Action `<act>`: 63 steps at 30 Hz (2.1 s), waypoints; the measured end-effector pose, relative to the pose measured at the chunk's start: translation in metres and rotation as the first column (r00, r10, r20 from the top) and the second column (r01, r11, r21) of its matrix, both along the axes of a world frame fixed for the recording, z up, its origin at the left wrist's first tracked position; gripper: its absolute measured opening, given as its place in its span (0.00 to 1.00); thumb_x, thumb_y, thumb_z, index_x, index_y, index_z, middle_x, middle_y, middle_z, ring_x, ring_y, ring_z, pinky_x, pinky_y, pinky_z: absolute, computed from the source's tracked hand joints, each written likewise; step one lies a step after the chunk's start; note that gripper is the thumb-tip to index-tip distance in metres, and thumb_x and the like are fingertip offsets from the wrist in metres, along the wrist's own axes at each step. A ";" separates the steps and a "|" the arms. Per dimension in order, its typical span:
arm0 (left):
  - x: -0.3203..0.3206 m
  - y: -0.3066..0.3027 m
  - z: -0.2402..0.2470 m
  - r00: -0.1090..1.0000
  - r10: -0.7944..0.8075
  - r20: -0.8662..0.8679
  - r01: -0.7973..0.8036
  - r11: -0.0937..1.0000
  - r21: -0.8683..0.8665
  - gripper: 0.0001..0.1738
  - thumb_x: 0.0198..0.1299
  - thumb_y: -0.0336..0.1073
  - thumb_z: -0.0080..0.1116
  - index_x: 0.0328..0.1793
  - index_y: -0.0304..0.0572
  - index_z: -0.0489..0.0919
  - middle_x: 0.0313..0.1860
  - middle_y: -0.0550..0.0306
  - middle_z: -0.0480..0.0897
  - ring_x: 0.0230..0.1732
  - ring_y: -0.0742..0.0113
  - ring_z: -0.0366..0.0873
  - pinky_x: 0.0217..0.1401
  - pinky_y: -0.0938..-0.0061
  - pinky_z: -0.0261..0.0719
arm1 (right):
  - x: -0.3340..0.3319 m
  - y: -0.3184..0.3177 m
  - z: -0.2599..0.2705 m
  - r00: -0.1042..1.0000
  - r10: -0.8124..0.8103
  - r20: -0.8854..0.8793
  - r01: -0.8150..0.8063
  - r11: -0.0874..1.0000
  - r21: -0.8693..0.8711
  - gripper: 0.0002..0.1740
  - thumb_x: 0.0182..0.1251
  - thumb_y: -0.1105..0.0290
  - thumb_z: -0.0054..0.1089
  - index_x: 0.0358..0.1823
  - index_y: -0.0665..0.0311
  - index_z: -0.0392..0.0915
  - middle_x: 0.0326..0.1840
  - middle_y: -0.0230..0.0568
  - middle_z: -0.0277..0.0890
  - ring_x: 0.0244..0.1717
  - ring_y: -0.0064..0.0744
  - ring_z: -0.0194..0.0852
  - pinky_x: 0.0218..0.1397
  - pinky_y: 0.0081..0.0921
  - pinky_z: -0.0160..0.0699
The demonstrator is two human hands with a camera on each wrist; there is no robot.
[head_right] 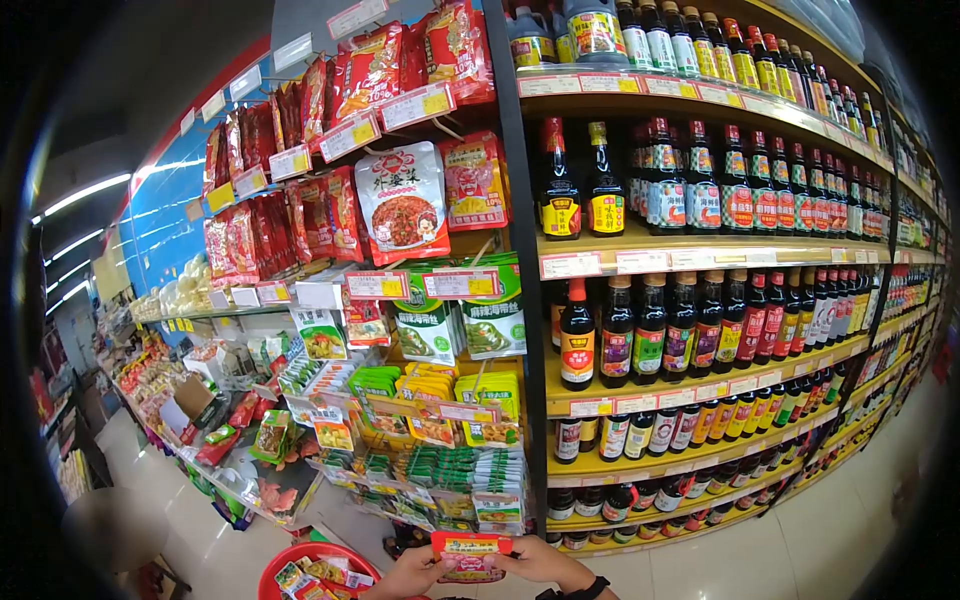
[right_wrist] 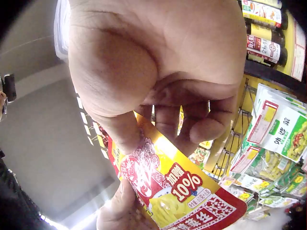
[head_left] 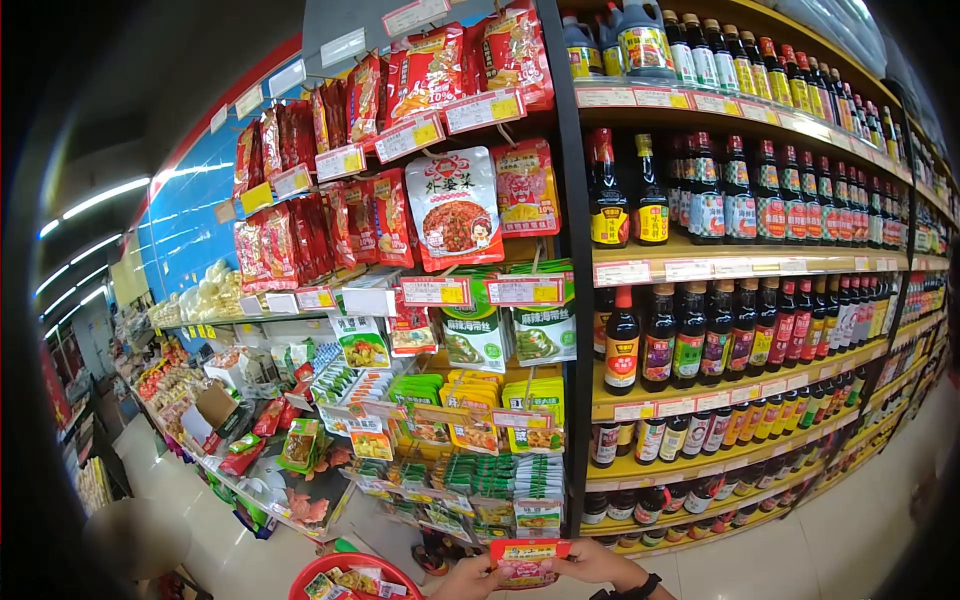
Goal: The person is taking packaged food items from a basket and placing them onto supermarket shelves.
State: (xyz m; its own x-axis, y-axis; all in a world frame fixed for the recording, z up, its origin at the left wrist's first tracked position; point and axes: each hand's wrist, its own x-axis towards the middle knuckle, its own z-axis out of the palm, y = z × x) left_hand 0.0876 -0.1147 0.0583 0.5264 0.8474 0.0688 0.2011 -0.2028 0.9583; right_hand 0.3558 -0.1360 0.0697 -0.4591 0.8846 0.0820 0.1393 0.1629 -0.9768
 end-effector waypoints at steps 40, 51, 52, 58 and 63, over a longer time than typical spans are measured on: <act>-0.030 -0.040 0.031 0.948 0.061 0.314 -0.063 0.998 -0.004 0.15 0.75 0.35 0.50 0.60 0.34 0.76 0.47 0.55 0.84 0.46 0.68 0.82 0.51 0.74 0.80 | 0.034 0.074 0.362 0.844 -0.334 -0.419 0.532 0.622 0.575 0.32 0.71 0.78 0.54 0.75 0.66 0.57 0.45 0.35 0.78 0.22 0.14 0.70 0.23 0.15 0.73; -0.041 -0.050 0.035 0.958 0.136 0.251 -0.155 0.986 0.056 0.13 0.75 0.36 0.51 0.56 0.35 0.78 0.43 0.57 0.83 0.41 0.71 0.79 0.48 0.75 0.78 | 0.009 0.120 0.420 0.862 -0.377 -0.338 0.503 0.558 0.660 0.24 0.71 0.77 0.54 0.67 0.65 0.66 0.41 0.37 0.79 0.21 0.18 0.70 0.23 0.18 0.72; -0.041 -0.052 0.034 0.954 0.146 0.262 -0.161 0.986 0.036 0.13 0.75 0.36 0.51 0.56 0.35 0.78 0.42 0.57 0.82 0.41 0.71 0.79 0.47 0.75 0.78 | 0.008 0.125 0.422 0.863 -0.375 -0.339 0.502 0.553 0.665 0.24 0.71 0.77 0.54 0.67 0.65 0.66 0.41 0.37 0.79 0.21 0.18 0.70 0.23 0.18 0.72; -0.052 -0.058 0.032 0.961 0.212 0.177 -0.224 0.973 0.053 0.13 0.74 0.36 0.51 0.55 0.35 0.78 0.39 0.58 0.81 0.40 0.71 0.78 0.46 0.76 0.78 | 0.007 0.141 0.426 0.859 -0.396 -0.325 0.507 0.568 0.648 0.25 0.71 0.73 0.56 0.69 0.63 0.67 0.35 0.32 0.79 0.22 0.15 0.71 0.23 0.16 0.70; -0.055 -0.056 0.025 0.962 0.211 0.171 -0.220 0.975 0.035 0.12 0.74 0.34 0.51 0.55 0.35 0.77 0.39 0.58 0.81 0.40 0.71 0.78 0.46 0.76 0.78 | 0.017 0.154 0.431 0.815 -0.500 -0.292 0.546 0.497 0.675 0.26 0.69 0.74 0.56 0.69 0.65 0.66 0.39 0.43 0.81 0.24 0.25 0.80 0.29 0.24 0.79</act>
State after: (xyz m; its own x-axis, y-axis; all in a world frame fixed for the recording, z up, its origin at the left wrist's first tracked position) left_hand 0.0327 -0.1710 0.0828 0.3088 0.9325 0.1875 0.0854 -0.2235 0.9709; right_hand 0.3733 0.0181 0.5003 0.0930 0.6107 0.7863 0.3907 0.7040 -0.5930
